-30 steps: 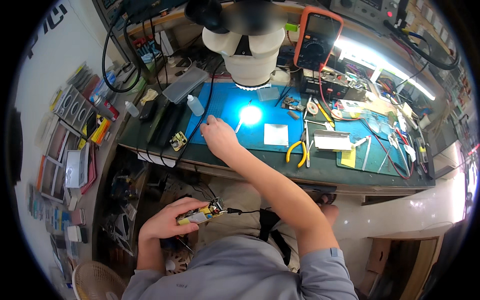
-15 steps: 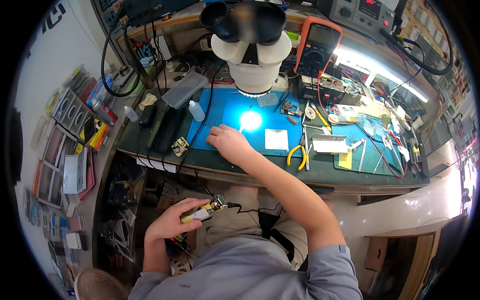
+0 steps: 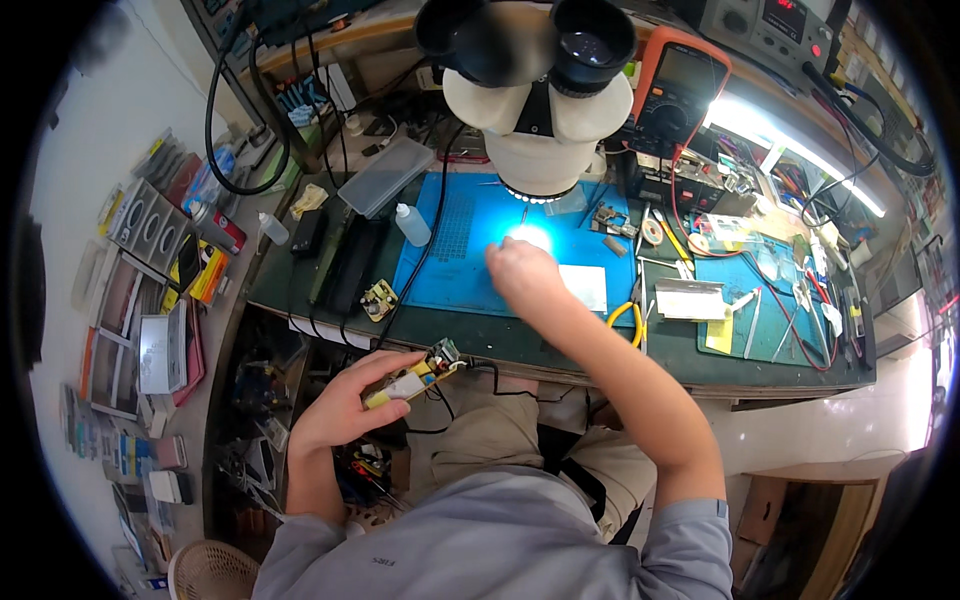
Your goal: The person holds a green circuit board and uses a soldering iron to work on specific components. They manipulate the board and the tool to apply heat to different points on the circuitry. The person also uses a microscope to inspect the board closely.
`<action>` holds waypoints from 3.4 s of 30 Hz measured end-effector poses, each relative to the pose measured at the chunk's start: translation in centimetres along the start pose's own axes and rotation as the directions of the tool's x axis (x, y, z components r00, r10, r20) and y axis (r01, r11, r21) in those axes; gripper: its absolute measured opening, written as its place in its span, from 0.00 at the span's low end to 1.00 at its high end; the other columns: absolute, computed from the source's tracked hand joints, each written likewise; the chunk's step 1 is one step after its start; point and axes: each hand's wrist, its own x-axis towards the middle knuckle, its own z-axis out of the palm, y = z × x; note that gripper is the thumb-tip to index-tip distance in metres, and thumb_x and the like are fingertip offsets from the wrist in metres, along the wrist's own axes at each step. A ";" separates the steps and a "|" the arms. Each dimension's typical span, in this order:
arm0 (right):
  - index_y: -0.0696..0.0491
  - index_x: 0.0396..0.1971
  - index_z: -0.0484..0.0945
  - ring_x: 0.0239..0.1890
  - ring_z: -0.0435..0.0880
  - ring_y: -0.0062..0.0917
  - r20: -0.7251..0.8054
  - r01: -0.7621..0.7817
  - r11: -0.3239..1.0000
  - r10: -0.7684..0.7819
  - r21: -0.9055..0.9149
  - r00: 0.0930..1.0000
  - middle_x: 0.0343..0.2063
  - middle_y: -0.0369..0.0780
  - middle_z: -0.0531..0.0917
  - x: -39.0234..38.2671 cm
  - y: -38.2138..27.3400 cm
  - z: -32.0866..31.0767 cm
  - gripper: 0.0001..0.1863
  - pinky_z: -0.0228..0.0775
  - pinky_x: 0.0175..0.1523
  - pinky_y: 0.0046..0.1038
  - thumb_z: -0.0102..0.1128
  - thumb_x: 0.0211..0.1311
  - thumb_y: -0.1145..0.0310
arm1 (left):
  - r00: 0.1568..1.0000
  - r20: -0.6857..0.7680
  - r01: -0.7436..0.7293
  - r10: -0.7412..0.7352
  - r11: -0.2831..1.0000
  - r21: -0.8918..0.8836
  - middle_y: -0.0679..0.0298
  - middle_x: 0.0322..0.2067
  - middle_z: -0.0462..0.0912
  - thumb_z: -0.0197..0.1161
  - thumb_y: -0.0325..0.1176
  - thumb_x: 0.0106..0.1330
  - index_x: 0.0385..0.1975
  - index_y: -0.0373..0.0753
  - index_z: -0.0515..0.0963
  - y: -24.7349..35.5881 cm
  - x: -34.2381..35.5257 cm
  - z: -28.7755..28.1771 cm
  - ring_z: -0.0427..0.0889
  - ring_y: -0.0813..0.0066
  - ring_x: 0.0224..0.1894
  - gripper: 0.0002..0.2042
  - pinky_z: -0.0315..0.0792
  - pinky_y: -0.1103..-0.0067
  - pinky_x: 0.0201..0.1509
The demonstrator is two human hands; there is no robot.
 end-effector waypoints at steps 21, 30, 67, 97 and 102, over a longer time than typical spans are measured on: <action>0.55 0.33 0.81 0.37 0.85 0.39 -0.199 -0.265 0.963 0.271 0.057 0.942 0.32 0.44 0.83 -5.0 8.0 -4.8 0.05 0.79 0.46 0.36 0.61 0.57 0.74 | 0.949 -0.056 -0.223 0.311 0.783 0.580 0.53 0.56 0.77 0.76 0.37 0.55 0.71 0.41 0.63 -3.8 19.5 1.5 0.74 0.51 0.58 0.43 0.68 0.62 0.63; 0.57 0.32 0.81 0.37 0.85 0.40 -0.147 -0.336 0.936 0.349 0.109 0.925 0.32 0.45 0.83 -3.9 8.1 -4.3 0.04 0.78 0.46 0.38 0.61 0.57 0.76 | 0.989 -0.012 -0.119 0.147 0.846 0.520 0.50 0.64 0.72 0.77 0.40 0.55 0.71 0.35 0.62 -3.1 18.9 -0.2 0.69 0.50 0.65 0.44 0.63 0.62 0.70; 0.55 0.62 0.73 0.54 0.80 0.39 -0.028 0.090 0.937 -0.086 0.336 0.996 0.50 0.45 0.83 -1.5 5.3 -3.6 0.39 0.64 0.61 0.39 0.77 0.51 0.56 | 0.941 -0.336 0.082 0.036 0.940 0.332 0.54 0.58 0.76 0.77 0.28 0.52 0.53 0.36 0.76 -4.5 16.9 3.6 0.72 0.51 0.62 0.26 0.65 0.64 0.67; 0.56 0.55 0.76 0.51 0.80 0.34 -0.110 0.097 0.955 -0.069 0.279 0.992 0.43 0.41 0.83 -2.7 4.5 -3.7 0.33 0.66 0.59 0.37 0.75 0.51 0.56 | 0.924 -0.344 -0.047 0.169 0.941 0.336 0.57 0.59 0.77 0.75 0.24 0.52 0.54 0.38 0.77 -5.3 16.7 3.7 0.75 0.58 0.61 0.26 0.72 0.69 0.61; 0.55 0.55 0.76 0.51 0.80 0.34 -0.161 0.114 0.950 -0.069 0.290 0.985 0.43 0.41 0.83 -2.8 4.4 -3.9 0.33 0.66 0.60 0.37 0.76 0.51 0.56 | 0.924 -0.349 -0.035 0.159 0.941 0.336 0.57 0.60 0.76 0.75 0.24 0.52 0.54 0.37 0.77 -5.7 16.6 3.7 0.75 0.58 0.62 0.27 0.73 0.69 0.61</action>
